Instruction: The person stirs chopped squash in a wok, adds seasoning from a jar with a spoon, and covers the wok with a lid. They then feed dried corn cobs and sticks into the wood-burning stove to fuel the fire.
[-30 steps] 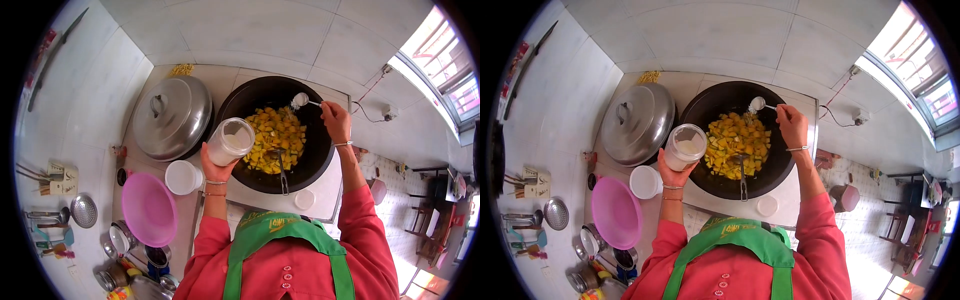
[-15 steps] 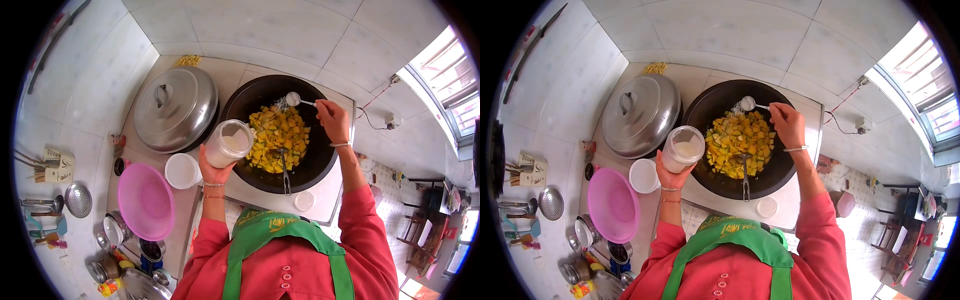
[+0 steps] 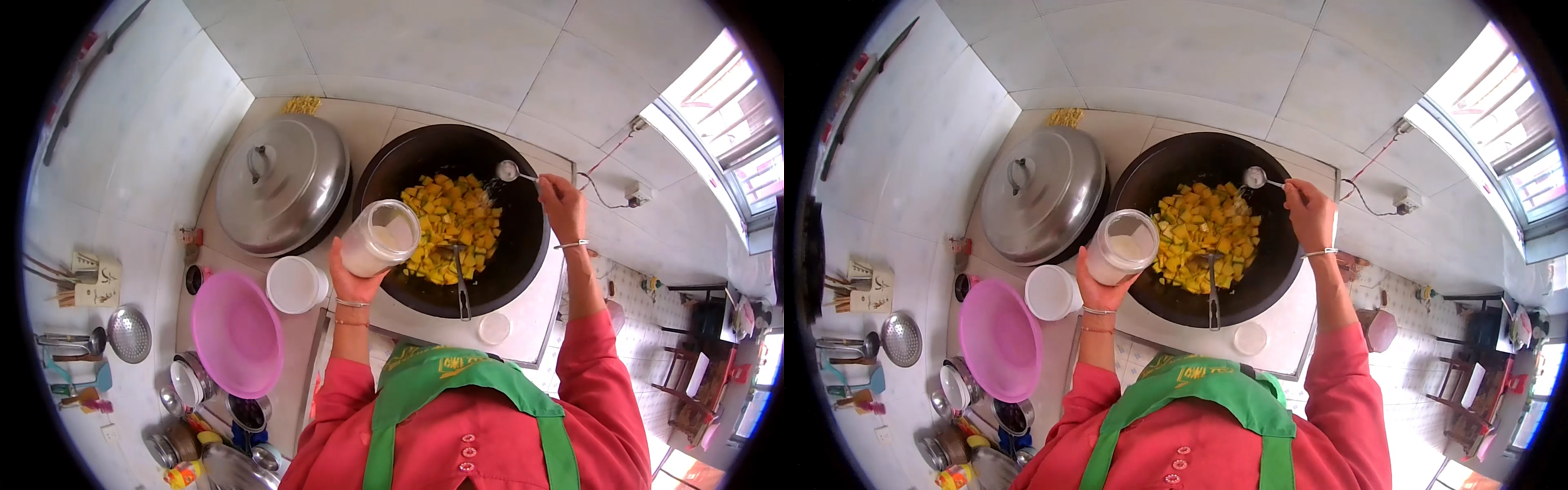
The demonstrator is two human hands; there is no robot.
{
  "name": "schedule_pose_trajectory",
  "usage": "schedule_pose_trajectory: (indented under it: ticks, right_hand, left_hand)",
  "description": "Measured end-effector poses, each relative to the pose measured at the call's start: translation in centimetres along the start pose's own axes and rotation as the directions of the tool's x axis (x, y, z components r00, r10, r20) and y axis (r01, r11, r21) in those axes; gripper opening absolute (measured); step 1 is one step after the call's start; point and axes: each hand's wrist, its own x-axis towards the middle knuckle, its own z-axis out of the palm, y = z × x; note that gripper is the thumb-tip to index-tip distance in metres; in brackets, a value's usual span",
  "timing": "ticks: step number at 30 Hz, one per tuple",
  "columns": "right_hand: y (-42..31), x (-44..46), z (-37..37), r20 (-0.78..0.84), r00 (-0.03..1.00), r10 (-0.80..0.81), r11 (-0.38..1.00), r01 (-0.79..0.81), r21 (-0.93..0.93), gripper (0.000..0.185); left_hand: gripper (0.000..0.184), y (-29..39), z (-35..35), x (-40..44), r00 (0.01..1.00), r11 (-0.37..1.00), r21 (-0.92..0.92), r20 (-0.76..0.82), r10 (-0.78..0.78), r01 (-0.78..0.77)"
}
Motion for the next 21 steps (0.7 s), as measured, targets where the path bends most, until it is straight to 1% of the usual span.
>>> schedule_pose_trajectory:
  ticks: [2, 4, 6, 7, 9, 10, 12, 14, 19, 21]
  right_hand:
    - [-0.7, -0.1, 0.3, 0.014, 0.999, -0.052, 0.999, 0.051, 0.016, 0.020]
    - [-1.0, -0.1, 0.6, 0.014, 0.998, -0.056, 0.998, 0.055, 0.033, 0.020]
    - [-1.5, -0.1, 0.7, 0.059, 0.998, 0.018, 0.992, -0.025, 0.125, 0.020]
    - [-1.8, -0.2, 0.9, 0.057, 0.998, 0.016, 0.992, -0.023, 0.126, 0.020]
    - [-2.7, -0.6, 1.3, 0.099, 0.995, 0.022, 0.959, -0.049, 0.278, 0.021]
    - [-3.3, -0.8, 1.3, 0.097, 0.995, 0.020, 0.959, -0.046, 0.278, 0.021]
    - [-4.3, -1.3, 1.2, 0.081, 0.997, 0.003, 0.977, -0.020, 0.214, 0.022]
    - [-4.0, -1.1, 1.2, 0.083, 0.997, -0.005, 0.978, -0.012, 0.210, 0.022]
    - [-4.3, -1.0, 1.5, 0.074, 0.997, 0.005, 0.980, -0.020, 0.199, 0.022]
    - [-4.4, -0.4, 2.7, 0.095, 0.995, -0.037, 0.976, 0.016, 0.217, 0.022]
  left_hand:
    - [0.074, -0.5, 0.3, 0.1, 1.000, 1.000, 0.010, -0.021, -0.016, 0.016]
    - [0.074, -1.1, 0.8, 0.2, 0.999, 0.999, 0.019, -0.012, -0.030, 0.030]
    - [0.074, -1.5, 0.8, 0.3, 0.999, 0.999, 0.026, -0.005, -0.040, 0.040]
    - [0.076, -1.8, 0.4, 0.5, 0.998, 0.997, 0.026, 0.002, -0.067, 0.067]
    - [0.078, -2.2, 0.1, 0.8, 0.995, 0.995, 0.028, 0.012, -0.095, 0.094]
    - [0.079, -2.5, 0.2, 0.9, 0.994, 0.994, 0.028, 0.008, -0.107, 0.107]
    - [0.080, -2.8, 0.3, 0.9, 0.993, 0.993, 0.030, 0.006, -0.118, 0.118]
    - [0.081, -3.0, 0.4, 0.8, 0.993, 0.991, 0.062, -0.003, -0.116, 0.116]
    - [0.079, -3.3, 0.6, 0.5, 0.994, 0.992, 0.069, -0.034, -0.105, 0.107]
    - [0.078, -3.5, 0.5, 0.6, 0.993, 0.990, 0.076, -0.037, -0.112, 0.115]
